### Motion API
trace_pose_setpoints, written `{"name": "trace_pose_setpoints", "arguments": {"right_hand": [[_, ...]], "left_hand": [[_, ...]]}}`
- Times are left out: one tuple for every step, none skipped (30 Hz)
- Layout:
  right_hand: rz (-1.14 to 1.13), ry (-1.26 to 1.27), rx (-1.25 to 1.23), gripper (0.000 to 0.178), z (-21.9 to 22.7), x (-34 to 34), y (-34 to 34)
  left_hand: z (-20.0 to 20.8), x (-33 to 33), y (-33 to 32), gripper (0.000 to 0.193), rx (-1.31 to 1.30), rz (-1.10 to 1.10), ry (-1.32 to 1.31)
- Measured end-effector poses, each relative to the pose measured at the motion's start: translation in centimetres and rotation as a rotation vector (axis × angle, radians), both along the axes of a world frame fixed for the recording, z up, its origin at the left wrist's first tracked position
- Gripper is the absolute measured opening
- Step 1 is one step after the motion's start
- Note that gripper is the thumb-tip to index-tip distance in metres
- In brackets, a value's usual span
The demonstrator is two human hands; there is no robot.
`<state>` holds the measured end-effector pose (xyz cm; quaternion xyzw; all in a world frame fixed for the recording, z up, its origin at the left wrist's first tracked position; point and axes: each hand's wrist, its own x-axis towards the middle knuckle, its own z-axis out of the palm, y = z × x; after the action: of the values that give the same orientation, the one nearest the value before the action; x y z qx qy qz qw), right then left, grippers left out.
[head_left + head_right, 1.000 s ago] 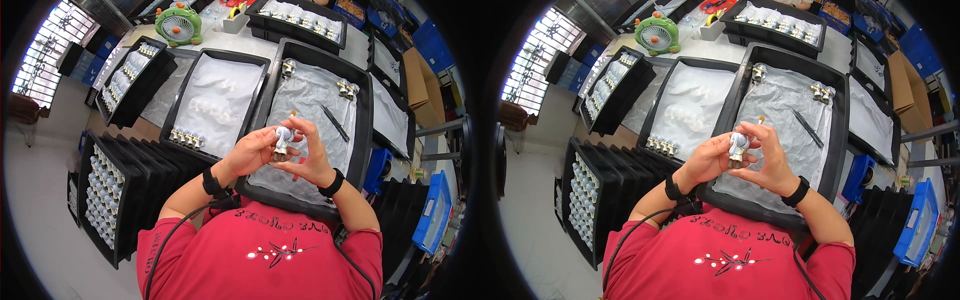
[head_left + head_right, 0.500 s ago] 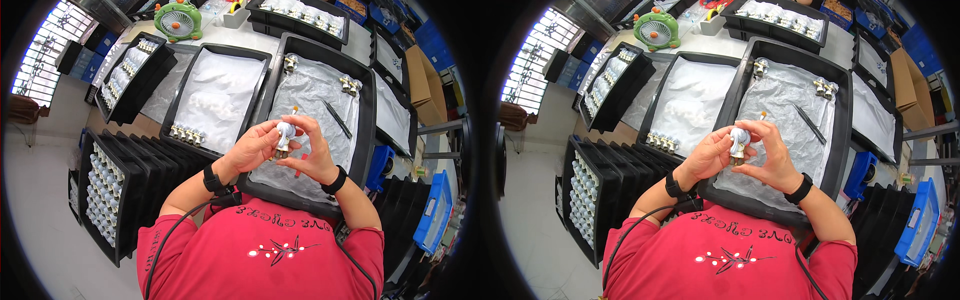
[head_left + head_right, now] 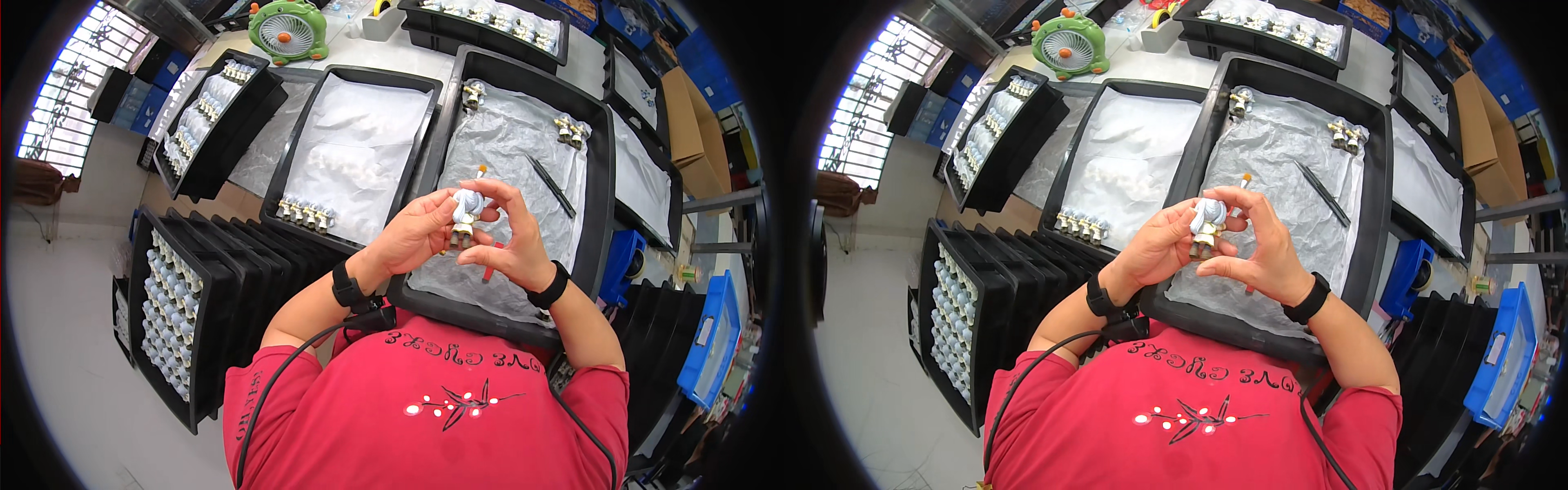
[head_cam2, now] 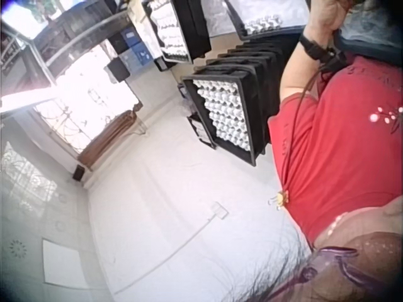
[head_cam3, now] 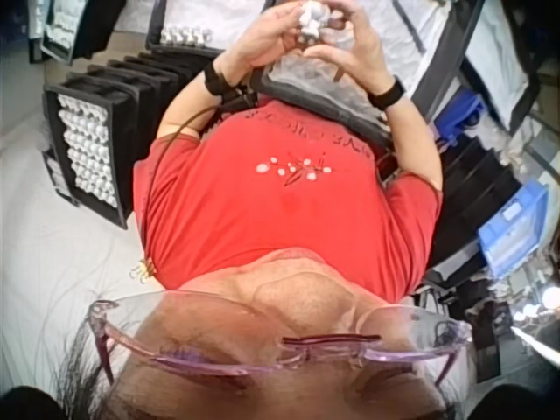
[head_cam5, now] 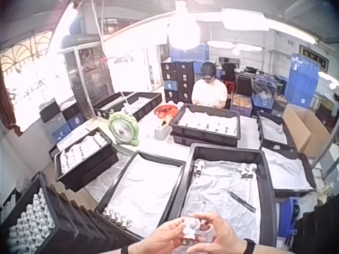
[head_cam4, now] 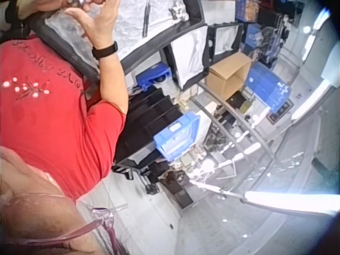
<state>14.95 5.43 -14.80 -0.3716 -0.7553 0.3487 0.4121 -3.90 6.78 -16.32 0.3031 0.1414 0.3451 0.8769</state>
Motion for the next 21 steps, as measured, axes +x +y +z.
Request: {"name": "trace_pose_setpoints", "arguments": {"right_hand": [[0.005,-0.002,0.000,0.082,0.02,-0.01,0.06],[0.010,-0.005,0.000,0.083,0.06,-0.03,0.09],[0.009,-0.004,0.000,0.083,0.21,-0.09,0.10],[0.006,0.009,-0.012,0.081,0.37,-0.17,0.06],[0.004,0.023,-0.023,0.078,0.44,-0.21,0.05],[0.004,0.023,-0.022,0.078,0.41,-0.21,0.11],[0.006,0.019,-0.006,0.077,0.41,-0.19,0.12],[0.009,0.016,0.011,0.077,0.42,-0.17,0.10],[0.007,0.016,0.012,0.077,0.41,-0.17,0.04],[0.008,0.020,0.006,0.077,0.36,-0.19,0.08],[0.010,0.023,-0.001,0.078,0.33,-0.22,0.12],[0.009,0.023,-0.003,0.078,0.32,-0.25,0.16],[0.011,0.034,-0.014,0.078,0.33,-0.27,0.09],[0.013,0.045,-0.024,0.079,0.34,-0.28,0.03],[0.013,0.045,-0.024,0.079,0.36,-0.29,-0.02],[0.014,0.034,-0.005,0.079,0.44,-0.29,0.00],[0.015,0.023,0.013,0.079,0.49,-0.29,0.01],[0.015,0.023,0.013,0.079,0.50,-0.29,0.03],[0.010,0.015,0.041,0.079,0.51,-0.28,0.11],[0.005,0.006,0.068,0.079,0.52,-0.27,0.14],[0.005,0.006,0.067,0.079,0.47,-0.25,0.13]], "left_hand": [[-0.03,-0.03,-0.01,0.055,0.000,-0.001,0.000],[-0.08,-0.07,0.00,0.051,0.011,-0.007,-0.019],[-0.12,-0.09,0.04,0.048,0.023,-0.013,-0.039],[-0.20,-0.12,0.05,0.048,0.023,-0.014,-0.038],[-0.26,-0.14,0.09,0.048,0.015,-0.023,-0.054],[-0.30,-0.17,0.15,0.048,0.007,-0.031,-0.069],[-0.29,-0.17,0.12,0.048,0.007,-0.032,-0.069],[-0.28,-0.18,0.11,0.048,0.006,-0.035,-0.073],[-0.25,-0.19,0.08,0.048,0.006,-0.037,-0.078],[-0.27,-0.23,0.12,0.048,0.004,-0.037,-0.078],[-0.28,-0.27,0.16,0.047,-0.004,-0.039,-0.081],[-0.30,-0.31,0.20,0.047,-0.012,-0.042,-0.085],[-0.28,-0.34,0.16,0.047,-0.011,-0.043,-0.085],[-0.25,-0.37,0.12,0.047,-0.009,-0.048,-0.088],[-0.25,-0.38,0.06,0.047,-0.008,-0.053,-0.092],[-0.24,-0.36,0.05,0.047,-0.007,-0.054,-0.092],[-0.23,-0.33,0.03,0.047,0.003,-0.045,-0.092],[-0.23,-0.30,-0.01,0.048,0.012,-0.037,-0.091],[-0.15,-0.25,0.01,0.048,0.013,-0.037,-0.091],[-0.02,-0.20,0.00,0.054,0.009,-0.028,-0.076],[0.06,-0.17,-0.01,0.061,0.004,-0.018,-0.061]]}}
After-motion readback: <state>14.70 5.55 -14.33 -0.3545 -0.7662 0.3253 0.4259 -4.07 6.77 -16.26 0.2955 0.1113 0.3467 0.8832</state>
